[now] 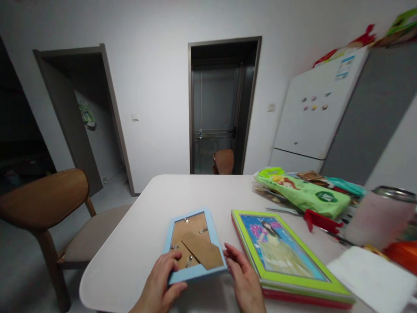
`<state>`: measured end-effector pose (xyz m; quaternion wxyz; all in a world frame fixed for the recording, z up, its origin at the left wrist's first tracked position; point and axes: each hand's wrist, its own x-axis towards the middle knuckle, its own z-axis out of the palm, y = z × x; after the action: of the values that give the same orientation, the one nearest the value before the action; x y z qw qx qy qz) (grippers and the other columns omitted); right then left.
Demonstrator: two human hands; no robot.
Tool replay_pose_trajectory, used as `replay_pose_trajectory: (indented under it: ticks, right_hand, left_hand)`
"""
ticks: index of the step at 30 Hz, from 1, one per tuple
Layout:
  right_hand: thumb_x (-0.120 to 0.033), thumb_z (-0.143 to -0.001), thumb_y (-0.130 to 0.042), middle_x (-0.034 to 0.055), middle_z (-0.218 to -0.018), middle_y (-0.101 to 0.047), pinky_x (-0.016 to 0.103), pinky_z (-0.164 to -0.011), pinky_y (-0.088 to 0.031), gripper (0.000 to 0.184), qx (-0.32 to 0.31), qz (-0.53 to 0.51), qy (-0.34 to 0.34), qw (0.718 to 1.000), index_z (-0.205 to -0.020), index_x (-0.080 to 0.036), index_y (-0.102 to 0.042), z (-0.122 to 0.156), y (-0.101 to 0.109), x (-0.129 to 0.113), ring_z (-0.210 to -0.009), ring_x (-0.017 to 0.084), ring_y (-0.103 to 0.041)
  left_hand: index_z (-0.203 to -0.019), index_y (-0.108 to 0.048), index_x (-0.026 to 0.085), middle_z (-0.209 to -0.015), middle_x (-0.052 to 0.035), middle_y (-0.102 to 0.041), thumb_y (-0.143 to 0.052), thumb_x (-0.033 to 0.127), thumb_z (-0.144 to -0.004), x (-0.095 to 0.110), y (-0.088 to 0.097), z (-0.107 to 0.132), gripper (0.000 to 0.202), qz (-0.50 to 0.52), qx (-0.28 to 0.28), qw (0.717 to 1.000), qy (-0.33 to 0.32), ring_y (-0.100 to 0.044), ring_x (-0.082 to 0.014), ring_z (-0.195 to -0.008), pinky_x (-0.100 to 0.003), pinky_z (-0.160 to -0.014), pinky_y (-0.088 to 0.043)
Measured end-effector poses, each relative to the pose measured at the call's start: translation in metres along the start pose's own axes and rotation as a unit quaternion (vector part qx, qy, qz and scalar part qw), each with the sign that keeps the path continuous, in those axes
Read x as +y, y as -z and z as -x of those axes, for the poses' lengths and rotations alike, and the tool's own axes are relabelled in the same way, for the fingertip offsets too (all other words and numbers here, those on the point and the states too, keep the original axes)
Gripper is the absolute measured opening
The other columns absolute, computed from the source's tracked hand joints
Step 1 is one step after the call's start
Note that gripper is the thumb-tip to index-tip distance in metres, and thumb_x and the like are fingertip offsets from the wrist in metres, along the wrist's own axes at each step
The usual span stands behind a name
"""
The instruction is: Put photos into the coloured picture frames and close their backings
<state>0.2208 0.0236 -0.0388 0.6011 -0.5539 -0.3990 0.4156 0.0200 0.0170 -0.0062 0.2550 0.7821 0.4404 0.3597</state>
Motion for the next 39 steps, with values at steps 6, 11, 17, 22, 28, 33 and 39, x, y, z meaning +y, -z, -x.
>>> replay_pose_trajectory:
  ticks: [6,11,17,22,28,33,39]
  right_hand:
    - [-0.046,-0.065,-0.055,0.0026,-0.081,-0.064,0.031,-0.064,-0.046,0.045,-0.115,-0.295,-0.116,0.942,-0.105,-0.024,-0.049,0.024,-0.045,-0.021,-0.071,0.017,-0.059]
    - [-0.042,-0.06,-0.059,-0.001,-0.075,-0.065,0.028,-0.06,-0.047,0.051,0.002,-0.251,-0.047,0.967,-0.108,-0.027,-0.048,0.007,-0.005,-0.062,-0.067,0.017,-0.059]
    - [-0.029,-0.061,-0.055,0.0023,-0.081,-0.067,0.026,-0.051,-0.045,0.064,0.075,0.072,-0.033,0.994,-0.122,-0.019,-0.038,-0.046,0.119,-0.092,-0.055,0.016,-0.059]
    - [-0.025,-0.059,-0.054,0.0026,-0.079,-0.068,0.027,-0.058,-0.045,0.054,0.052,0.256,0.002,0.965,-0.111,-0.012,-0.051,-0.079,0.184,-0.077,-0.065,0.018,-0.06]
    - [-0.027,-0.057,-0.056,0.0074,-0.094,-0.065,0.028,-0.073,-0.043,0.044,0.047,0.299,0.018,0.953,-0.099,-0.014,-0.06,-0.089,0.207,-0.049,-0.08,0.021,-0.06]
    - [-0.043,-0.06,-0.052,0.0076,-0.093,-0.065,0.029,-0.079,-0.041,0.04,0.05,0.313,-0.034,0.948,-0.086,-0.016,-0.066,-0.07,0.211,-0.04,-0.088,0.024,-0.058]
    - [-0.043,-0.061,-0.047,0.0042,-0.09,-0.067,0.028,-0.072,-0.044,0.044,-0.021,0.231,-0.039,0.972,-0.091,-0.015,-0.062,-0.073,0.135,-0.033,-0.081,0.023,-0.059]
  left_hand:
    - [-0.078,-0.042,0.02,-0.114,-0.0107,-0.049,-0.046,0.055,-0.071,0.04,-0.022,-0.019,0.036,0.358,0.028,0.933,0.019,-0.047,-0.0235,-0.104,-0.035,-0.086,-0.038]
    - [-0.108,-0.036,0.02,-0.12,-0.0129,-0.044,-0.059,0.056,-0.06,0.092,-0.023,-0.05,0.065,0.421,0.035,0.906,0.009,-0.042,-0.0252,-0.11,-0.036,-0.089,-0.036]
    - [-0.114,-0.035,0.013,-0.114,-0.0119,-0.051,-0.062,0.032,-0.062,0.122,-0.049,-0.083,0.061,0.523,-0.044,0.851,0.029,-0.05,-0.0245,-0.1,-0.033,-0.084,-0.041]
    - [-0.112,-0.036,0.006,-0.102,-0.0127,-0.058,-0.049,0.01,-0.065,0.103,-0.114,-0.08,0.049,0.444,-0.061,0.885,0.127,-0.055,-0.0184,-0.092,-0.026,-0.079,-0.043]
    - [-0.113,-0.039,0.007,-0.109,-0.0106,-0.052,-0.051,0.006,-0.061,0.084,-0.141,-0.076,0.053,0.169,-0.052,0.978,0.115,-0.049,-0.0186,-0.098,-0.027,-0.085,-0.039]
    - [-0.12,-0.033,0.008,-0.12,-0.0104,-0.045,-0.052,0.01,-0.06,0.072,-0.147,-0.072,0.063,0.253,-0.128,0.949,0.135,-0.043,-0.0203,-0.108,-0.025,-0.089,-0.034]
    - [-0.112,-0.045,0.016,-0.108,-0.0028,-0.057,-0.049,0.004,-0.053,0.028,-0.121,-0.089,0.06,0.325,-0.03,0.933,0.151,-0.049,-0.0204,-0.102,-0.024,-0.087,-0.034]
